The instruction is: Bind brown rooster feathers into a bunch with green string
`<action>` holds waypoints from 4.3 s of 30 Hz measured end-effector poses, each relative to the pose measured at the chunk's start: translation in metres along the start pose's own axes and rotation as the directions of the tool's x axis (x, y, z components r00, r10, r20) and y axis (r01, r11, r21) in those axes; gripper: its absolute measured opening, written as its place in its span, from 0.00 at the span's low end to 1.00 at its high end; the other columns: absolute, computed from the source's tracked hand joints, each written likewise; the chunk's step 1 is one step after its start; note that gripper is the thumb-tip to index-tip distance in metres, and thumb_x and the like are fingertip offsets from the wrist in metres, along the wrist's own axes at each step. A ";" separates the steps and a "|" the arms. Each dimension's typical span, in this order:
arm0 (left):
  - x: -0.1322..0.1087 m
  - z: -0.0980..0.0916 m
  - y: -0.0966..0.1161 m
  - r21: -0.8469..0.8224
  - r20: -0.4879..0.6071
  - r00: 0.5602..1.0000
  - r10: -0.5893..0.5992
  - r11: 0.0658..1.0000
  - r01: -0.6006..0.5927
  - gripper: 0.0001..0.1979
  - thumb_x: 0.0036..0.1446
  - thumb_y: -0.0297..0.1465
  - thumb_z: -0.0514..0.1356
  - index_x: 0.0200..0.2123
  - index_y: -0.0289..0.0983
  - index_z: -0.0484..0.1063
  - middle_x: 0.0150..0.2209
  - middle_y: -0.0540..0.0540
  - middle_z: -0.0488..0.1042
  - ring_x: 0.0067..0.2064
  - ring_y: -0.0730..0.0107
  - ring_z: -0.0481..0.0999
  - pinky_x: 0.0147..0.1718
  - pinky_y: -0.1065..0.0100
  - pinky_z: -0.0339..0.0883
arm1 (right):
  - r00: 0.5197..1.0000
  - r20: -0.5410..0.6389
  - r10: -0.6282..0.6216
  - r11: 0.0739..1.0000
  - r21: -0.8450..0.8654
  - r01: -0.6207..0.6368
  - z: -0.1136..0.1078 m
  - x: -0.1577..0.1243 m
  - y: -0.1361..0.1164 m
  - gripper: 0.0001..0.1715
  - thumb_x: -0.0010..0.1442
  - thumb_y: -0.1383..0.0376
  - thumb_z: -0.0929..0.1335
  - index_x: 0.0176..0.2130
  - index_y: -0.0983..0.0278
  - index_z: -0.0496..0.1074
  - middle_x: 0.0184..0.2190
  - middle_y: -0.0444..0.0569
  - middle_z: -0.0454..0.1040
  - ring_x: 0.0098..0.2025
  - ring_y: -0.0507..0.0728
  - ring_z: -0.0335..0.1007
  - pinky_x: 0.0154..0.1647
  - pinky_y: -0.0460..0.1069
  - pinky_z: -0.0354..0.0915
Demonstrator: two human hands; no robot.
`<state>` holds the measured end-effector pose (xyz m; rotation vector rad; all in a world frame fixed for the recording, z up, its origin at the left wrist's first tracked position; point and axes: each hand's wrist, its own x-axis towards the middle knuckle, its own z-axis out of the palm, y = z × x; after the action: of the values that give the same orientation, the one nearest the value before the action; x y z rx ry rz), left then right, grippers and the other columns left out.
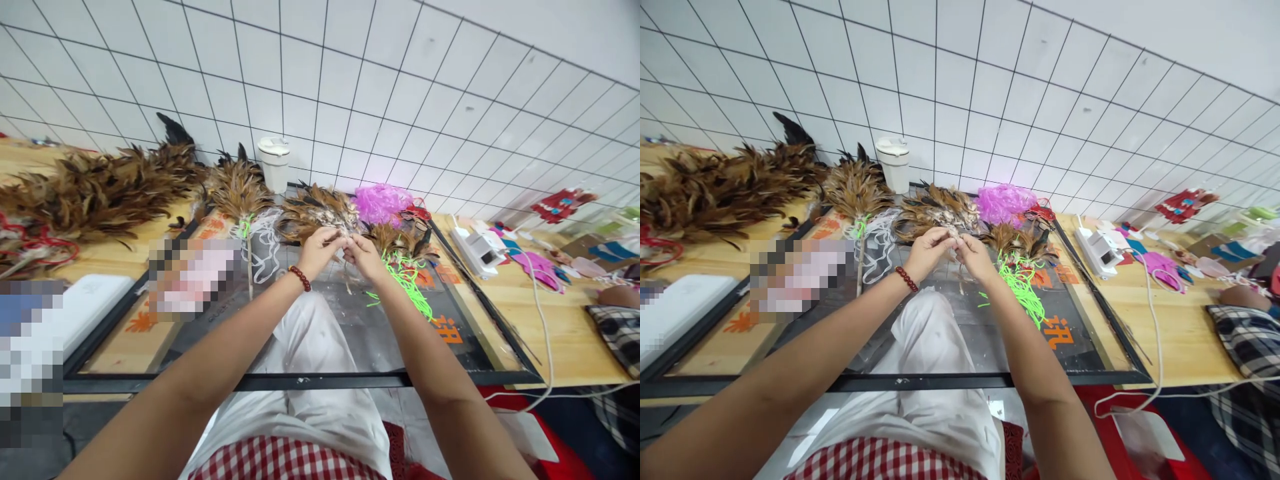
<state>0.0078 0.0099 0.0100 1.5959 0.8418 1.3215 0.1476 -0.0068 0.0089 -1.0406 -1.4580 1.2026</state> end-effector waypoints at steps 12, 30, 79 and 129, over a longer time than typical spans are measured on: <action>-0.003 0.013 0.000 -0.489 -0.056 0.972 -0.228 0.855 0.172 0.14 0.45 0.39 0.67 0.25 0.33 0.76 0.25 0.47 0.75 0.28 0.75 0.71 0.31 0.73 0.65 | 0.999 -0.023 0.033 0.953 -0.302 -0.038 -0.003 -0.011 -0.022 0.25 0.53 0.46 0.67 0.25 0.65 0.68 0.19 0.40 0.59 0.22 0.48 0.53 0.26 0.46 0.57; -0.010 0.019 0.003 -0.560 0.055 0.957 -0.284 0.785 0.265 0.11 0.49 0.33 0.65 0.23 0.32 0.69 0.18 0.52 0.68 0.20 0.79 0.67 0.22 0.74 0.64 | 0.819 0.181 -0.544 0.573 -0.633 0.521 -0.008 -0.011 -0.017 0.23 0.66 0.56 0.58 0.54 0.60 0.70 0.50 0.52 0.74 0.53 0.56 0.69 0.56 0.55 0.63; -0.007 0.006 0.012 -0.432 0.229 0.898 -0.376 0.787 0.440 0.14 0.47 0.33 0.65 0.19 0.31 0.66 0.18 0.51 0.64 0.17 0.85 0.56 0.15 0.78 0.43 | 0.978 -0.159 -0.132 0.989 0.045 0.141 -0.006 -0.004 -0.013 0.15 0.44 0.57 0.76 0.32 0.62 0.79 0.33 0.47 0.79 0.38 0.55 0.72 0.47 0.53 0.66; -0.009 0.011 0.015 -0.478 0.120 0.910 -0.397 0.780 0.403 0.09 0.57 0.32 0.57 0.27 0.34 0.64 0.19 0.55 0.60 0.15 0.86 0.52 0.13 0.80 0.41 | 0.997 -0.063 0.038 0.368 -0.927 -0.073 -0.086 -0.110 -0.064 0.08 0.55 0.67 0.62 0.30 0.64 0.71 0.25 0.46 0.72 0.26 0.51 0.65 0.28 0.45 0.57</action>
<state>0.0162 -0.0062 0.0199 0.9515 0.7091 1.0969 0.2505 -0.1076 0.0622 -1.8561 -2.1515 0.2346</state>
